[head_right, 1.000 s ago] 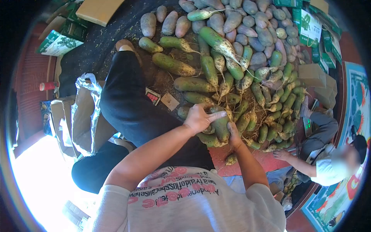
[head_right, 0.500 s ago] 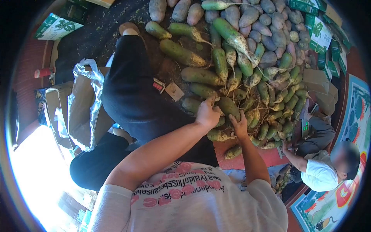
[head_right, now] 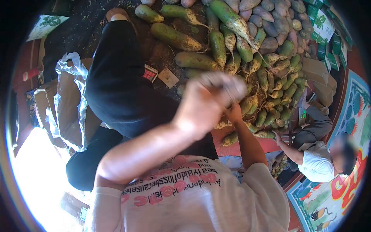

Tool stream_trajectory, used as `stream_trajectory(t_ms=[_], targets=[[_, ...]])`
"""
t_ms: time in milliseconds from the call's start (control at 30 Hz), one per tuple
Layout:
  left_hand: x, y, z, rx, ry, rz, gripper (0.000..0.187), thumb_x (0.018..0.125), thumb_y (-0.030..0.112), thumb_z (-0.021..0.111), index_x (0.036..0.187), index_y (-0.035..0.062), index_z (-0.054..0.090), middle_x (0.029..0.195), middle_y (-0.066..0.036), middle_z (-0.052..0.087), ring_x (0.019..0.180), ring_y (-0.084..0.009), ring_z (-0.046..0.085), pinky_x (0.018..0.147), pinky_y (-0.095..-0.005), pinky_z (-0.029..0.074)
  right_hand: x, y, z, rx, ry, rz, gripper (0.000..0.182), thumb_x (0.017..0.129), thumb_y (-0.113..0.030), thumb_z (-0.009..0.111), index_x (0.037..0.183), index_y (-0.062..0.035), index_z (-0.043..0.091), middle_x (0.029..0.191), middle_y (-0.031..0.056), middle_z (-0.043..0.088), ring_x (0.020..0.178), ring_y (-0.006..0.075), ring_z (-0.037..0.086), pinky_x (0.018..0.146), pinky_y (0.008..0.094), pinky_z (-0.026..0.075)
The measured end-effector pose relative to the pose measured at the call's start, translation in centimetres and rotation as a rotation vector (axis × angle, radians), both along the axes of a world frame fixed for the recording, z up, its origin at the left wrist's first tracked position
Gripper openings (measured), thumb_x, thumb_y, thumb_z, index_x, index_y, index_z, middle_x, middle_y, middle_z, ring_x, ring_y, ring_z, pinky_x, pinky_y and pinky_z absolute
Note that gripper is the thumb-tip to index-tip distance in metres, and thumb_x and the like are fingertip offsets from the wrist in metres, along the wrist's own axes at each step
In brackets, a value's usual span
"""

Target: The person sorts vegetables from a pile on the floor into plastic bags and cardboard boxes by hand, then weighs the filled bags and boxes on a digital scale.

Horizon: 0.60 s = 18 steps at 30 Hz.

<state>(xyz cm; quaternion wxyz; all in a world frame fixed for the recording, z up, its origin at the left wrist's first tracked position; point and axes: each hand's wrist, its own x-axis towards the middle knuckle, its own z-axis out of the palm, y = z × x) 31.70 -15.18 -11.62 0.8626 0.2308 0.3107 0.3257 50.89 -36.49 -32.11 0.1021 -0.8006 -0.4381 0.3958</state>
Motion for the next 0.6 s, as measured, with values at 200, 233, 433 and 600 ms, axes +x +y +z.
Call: stream_trajectory(t_ms=[200, 233, 433, 600], targets=[[-8.9, 12.8, 6.1, 0.022, 0.342, 0.565, 0.035, 0.086, 0.015, 0.053, 0.119, 0.0016, 0.053, 0.115, -0.014, 0.055, 0.108, -0.0222, 0.051, 0.094, -0.0338, 0.038, -1.3, 2.1, 1.6, -0.020, -0.075, 0.008, 0.071, 0.070, -0.030, 0.076, 0.125, -0.0026, 0.041, 0.118, 0.0204, 0.049, 0.109, 0.0384, 0.050, 0.090, 0.0424, 0.042], [-15.3, 14.7, 3.9, 0.113, 0.265, 0.337, 0.039, 0.094, 0.013, 0.043, 0.132, 0.0057, 0.043, 0.135, -0.013, 0.044, 0.128, -0.0190, 0.038, 0.110, -0.0312, 0.027, -1.2, 2.2, 1.6, -0.020, -0.072, 0.022, 0.071, 0.071, -0.028, 0.076, 0.127, -0.0036, 0.039, 0.119, 0.0204, 0.048, 0.110, 0.0387, 0.049, 0.091, 0.0424, 0.042], [-31.4, 16.4, 5.6, 0.356, 0.227, 0.646, 0.035, 0.096, 0.007, 0.038, 0.129, -0.0037, 0.035, 0.144, -0.022, 0.025, 0.133, -0.0302, 0.028, 0.114, -0.0428, 0.020, -1.6, 5.2, 5.1, -0.245, -0.143, 0.158, 0.076, 0.071, -0.019, 0.072, 0.134, -0.0103, 0.030, 0.128, 0.0212, 0.044, 0.116, 0.0404, 0.046, 0.094, 0.0433, 0.042], [-50.0, 15.8, 4.9, 0.258, 0.212, 0.735, 0.020, 0.096, 0.016, 0.045, 0.100, -0.0021, 0.053, 0.100, -0.012, 0.056, 0.112, -0.0214, 0.050, 0.109, -0.0384, 0.031, -0.9, 9.7, 9.6, -0.047, -0.026, 0.030, 0.066, 0.083, -0.039, 0.064, 0.130, -0.0046, 0.034, 0.110, 0.0220, 0.059, 0.100, 0.0328, 0.060, 0.088, 0.0440, 0.049]])
